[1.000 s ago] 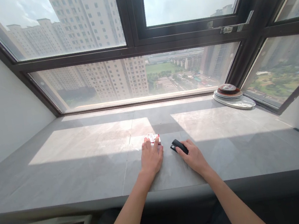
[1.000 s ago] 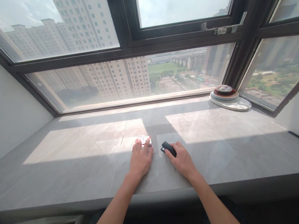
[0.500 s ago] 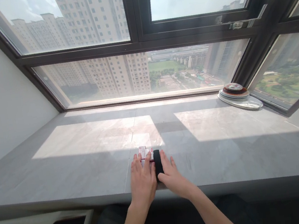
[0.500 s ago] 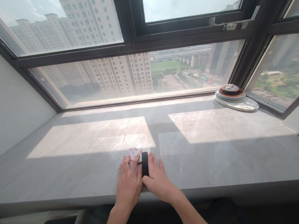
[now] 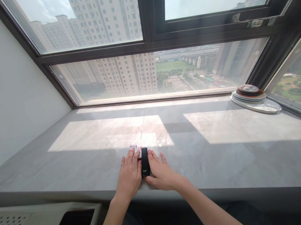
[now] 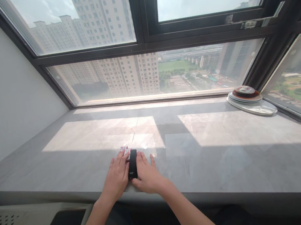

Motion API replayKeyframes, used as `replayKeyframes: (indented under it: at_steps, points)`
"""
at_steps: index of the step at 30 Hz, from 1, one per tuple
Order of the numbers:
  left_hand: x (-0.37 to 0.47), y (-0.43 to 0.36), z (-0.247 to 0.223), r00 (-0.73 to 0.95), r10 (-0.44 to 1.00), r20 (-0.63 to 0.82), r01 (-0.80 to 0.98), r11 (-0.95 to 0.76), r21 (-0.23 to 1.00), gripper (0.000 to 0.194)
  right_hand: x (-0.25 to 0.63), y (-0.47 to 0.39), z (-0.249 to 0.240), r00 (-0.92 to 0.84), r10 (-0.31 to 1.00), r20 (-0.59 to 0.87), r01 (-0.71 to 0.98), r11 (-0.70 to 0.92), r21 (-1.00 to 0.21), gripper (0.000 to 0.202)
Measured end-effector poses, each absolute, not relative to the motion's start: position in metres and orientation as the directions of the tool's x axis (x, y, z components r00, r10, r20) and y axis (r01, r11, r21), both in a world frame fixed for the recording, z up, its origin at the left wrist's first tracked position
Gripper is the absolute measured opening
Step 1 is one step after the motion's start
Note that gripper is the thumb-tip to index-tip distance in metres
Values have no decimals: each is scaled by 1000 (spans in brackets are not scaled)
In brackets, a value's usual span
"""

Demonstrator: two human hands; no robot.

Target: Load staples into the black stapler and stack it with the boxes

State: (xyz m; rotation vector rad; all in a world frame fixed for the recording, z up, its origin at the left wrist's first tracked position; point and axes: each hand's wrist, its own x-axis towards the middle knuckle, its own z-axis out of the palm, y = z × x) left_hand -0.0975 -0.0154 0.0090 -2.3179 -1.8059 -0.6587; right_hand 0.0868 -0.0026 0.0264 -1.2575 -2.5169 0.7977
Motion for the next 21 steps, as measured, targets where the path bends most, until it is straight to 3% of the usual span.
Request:
replayKeyframes:
  at_steps: [8, 21]
  points:
    - [-134, 3, 9, 183, 918, 353, 933, -275, 231, 51, 52, 10, 15, -562, 826, 49, 719, 517, -464, 98]
    - [-158, 23, 7, 14, 929, 370, 852, -205, 481, 45, 28, 22, 21, -541, 836, 90, 691, 504, -518, 97]
